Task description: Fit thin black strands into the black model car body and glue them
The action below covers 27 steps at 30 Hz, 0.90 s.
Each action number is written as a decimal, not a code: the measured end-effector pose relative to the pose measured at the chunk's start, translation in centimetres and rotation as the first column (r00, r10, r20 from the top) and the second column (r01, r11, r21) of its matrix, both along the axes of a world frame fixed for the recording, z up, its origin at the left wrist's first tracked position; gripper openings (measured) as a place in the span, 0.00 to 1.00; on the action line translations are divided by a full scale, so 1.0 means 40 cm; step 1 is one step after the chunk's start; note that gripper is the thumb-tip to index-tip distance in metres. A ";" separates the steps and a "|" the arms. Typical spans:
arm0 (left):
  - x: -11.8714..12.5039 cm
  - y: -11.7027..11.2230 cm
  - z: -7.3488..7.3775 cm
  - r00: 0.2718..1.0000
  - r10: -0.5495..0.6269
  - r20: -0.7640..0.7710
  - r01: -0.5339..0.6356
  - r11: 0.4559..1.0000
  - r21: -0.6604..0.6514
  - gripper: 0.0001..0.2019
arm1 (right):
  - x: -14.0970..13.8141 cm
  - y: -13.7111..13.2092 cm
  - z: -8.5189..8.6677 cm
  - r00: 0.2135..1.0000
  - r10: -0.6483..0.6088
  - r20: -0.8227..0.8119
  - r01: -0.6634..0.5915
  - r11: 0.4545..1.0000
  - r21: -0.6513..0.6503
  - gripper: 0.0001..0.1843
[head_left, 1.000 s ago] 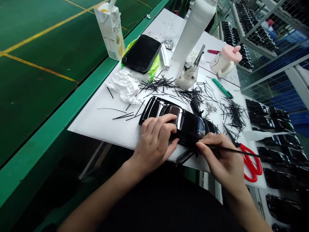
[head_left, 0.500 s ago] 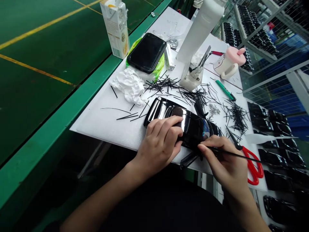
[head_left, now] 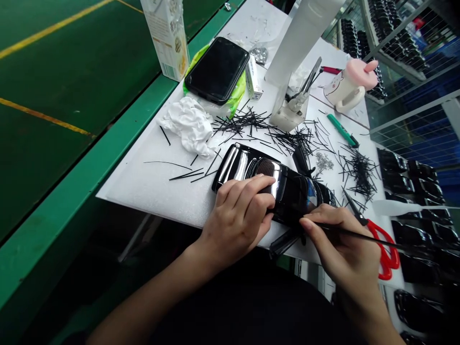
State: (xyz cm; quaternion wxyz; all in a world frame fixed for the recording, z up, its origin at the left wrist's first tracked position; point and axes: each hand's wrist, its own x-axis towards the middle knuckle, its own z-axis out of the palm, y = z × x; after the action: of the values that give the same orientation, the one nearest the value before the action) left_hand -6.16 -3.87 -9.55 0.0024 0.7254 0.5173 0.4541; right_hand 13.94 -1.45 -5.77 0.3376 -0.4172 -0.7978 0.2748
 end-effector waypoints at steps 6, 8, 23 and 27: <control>0.003 0.004 -0.004 1.000 0.017 -0.008 -0.017 1.000 0.024 0.12 | -0.013 -0.011 0.002 0.999 0.026 0.047 -0.029 0.998 0.064 0.11; 0.004 0.004 -0.005 1.000 0.019 -0.010 -0.019 0.999 0.035 0.11 | -0.024 -0.014 0.010 0.995 0.028 0.099 -0.032 0.999 0.041 0.10; 0.003 0.000 -0.001 0.999 0.021 -0.028 -0.020 1.000 0.014 0.12 | -0.015 -0.024 0.021 0.990 -0.052 -0.128 0.051 0.999 -0.017 0.10; 0.003 -0.002 -0.003 0.999 0.017 -0.034 -0.017 1.000 -0.002 0.12 | -0.020 -0.027 0.007 0.999 -0.010 -0.052 0.008 1.000 -0.028 0.10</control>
State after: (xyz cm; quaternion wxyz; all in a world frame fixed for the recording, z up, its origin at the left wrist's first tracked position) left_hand -6.05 -3.94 -9.68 -0.0094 0.7287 0.5238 0.4411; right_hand 13.13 -2.54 -5.48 0.3539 -0.4180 -0.7829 0.2951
